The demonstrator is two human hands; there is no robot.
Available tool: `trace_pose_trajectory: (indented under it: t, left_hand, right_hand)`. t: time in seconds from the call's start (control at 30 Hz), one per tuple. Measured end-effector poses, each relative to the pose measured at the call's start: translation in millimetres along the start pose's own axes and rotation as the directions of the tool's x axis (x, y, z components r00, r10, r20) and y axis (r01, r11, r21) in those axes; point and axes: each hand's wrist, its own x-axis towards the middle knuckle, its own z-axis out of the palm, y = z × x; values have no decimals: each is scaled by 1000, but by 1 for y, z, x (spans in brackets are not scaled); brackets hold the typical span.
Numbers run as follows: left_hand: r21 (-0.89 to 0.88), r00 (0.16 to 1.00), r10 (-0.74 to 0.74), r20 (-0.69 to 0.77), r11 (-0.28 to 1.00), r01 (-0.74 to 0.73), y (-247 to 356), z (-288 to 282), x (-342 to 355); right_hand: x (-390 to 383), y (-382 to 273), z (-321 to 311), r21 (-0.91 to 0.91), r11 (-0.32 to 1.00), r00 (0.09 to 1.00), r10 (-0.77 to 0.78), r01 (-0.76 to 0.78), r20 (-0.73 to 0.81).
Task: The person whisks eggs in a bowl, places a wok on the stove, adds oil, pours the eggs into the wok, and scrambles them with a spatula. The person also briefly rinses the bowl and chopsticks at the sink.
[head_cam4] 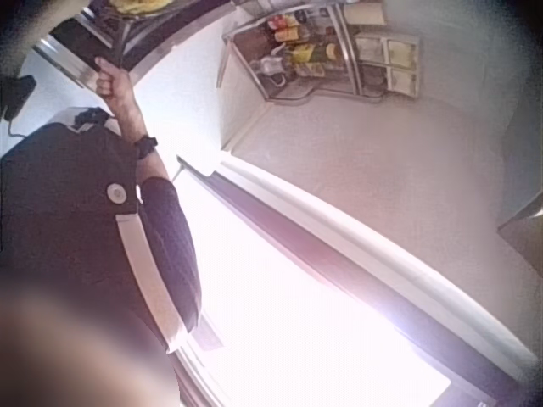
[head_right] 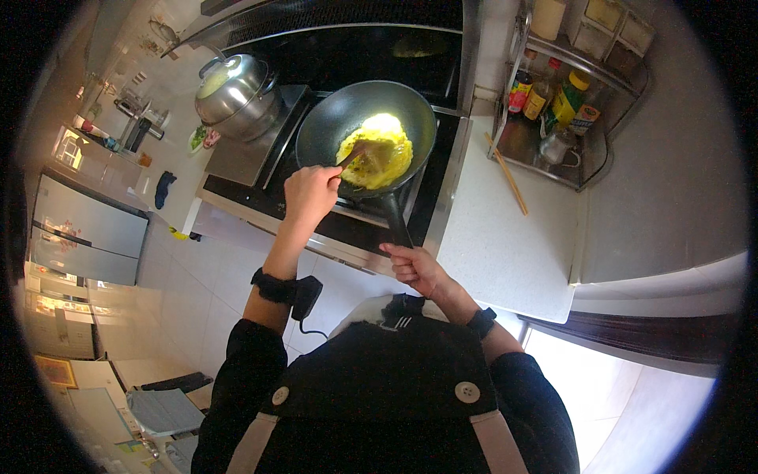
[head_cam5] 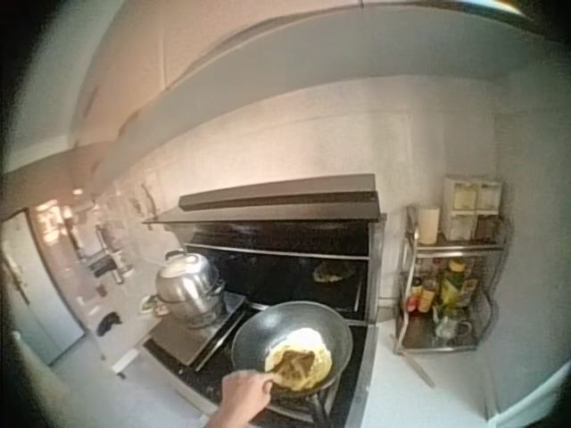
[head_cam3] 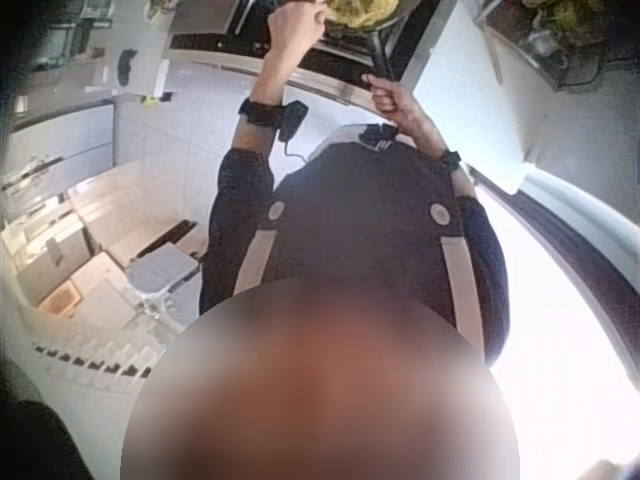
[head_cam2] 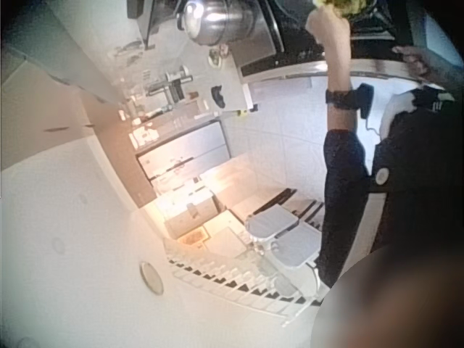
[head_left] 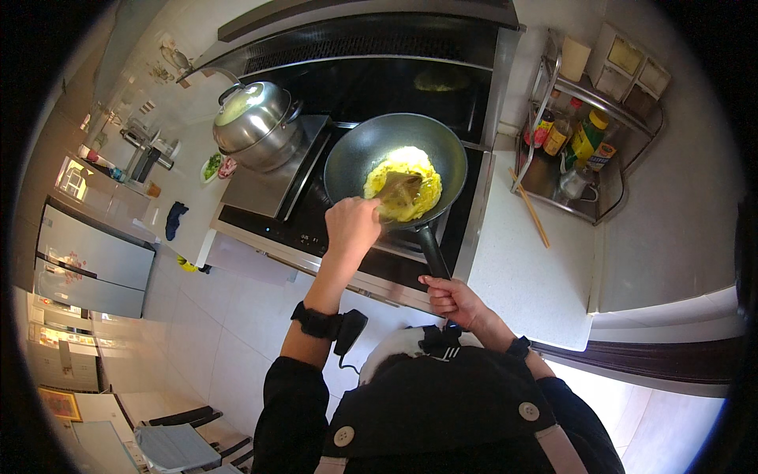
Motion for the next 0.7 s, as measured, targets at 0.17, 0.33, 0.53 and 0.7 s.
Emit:
trace_pose_trajectory:
  t: [0.17, 0.33, 0.53, 0.7]
  left_hand:
    - [33, 999, 47, -13, 998, -47, -3, 31, 27]
    - [8, 995, 71, -68, 998, -70, -9, 45, 47]
    - [27, 999, 42, -32, 999, -42, -26, 34, 45]
    - [108, 998, 26, -48, 994, -21, -36, 12, 26]
  right_hand:
    - [-1, 1, 2, -21, 1000, 999, -14, 14, -31]
    - [0, 1, 1, -15, 1000, 1000, -9, 9, -27]
    - [1, 1, 1, -17, 1000, 1000, -7, 7, -30]
    - [1, 1, 2, -16, 1000, 999, -4, 4, -32]
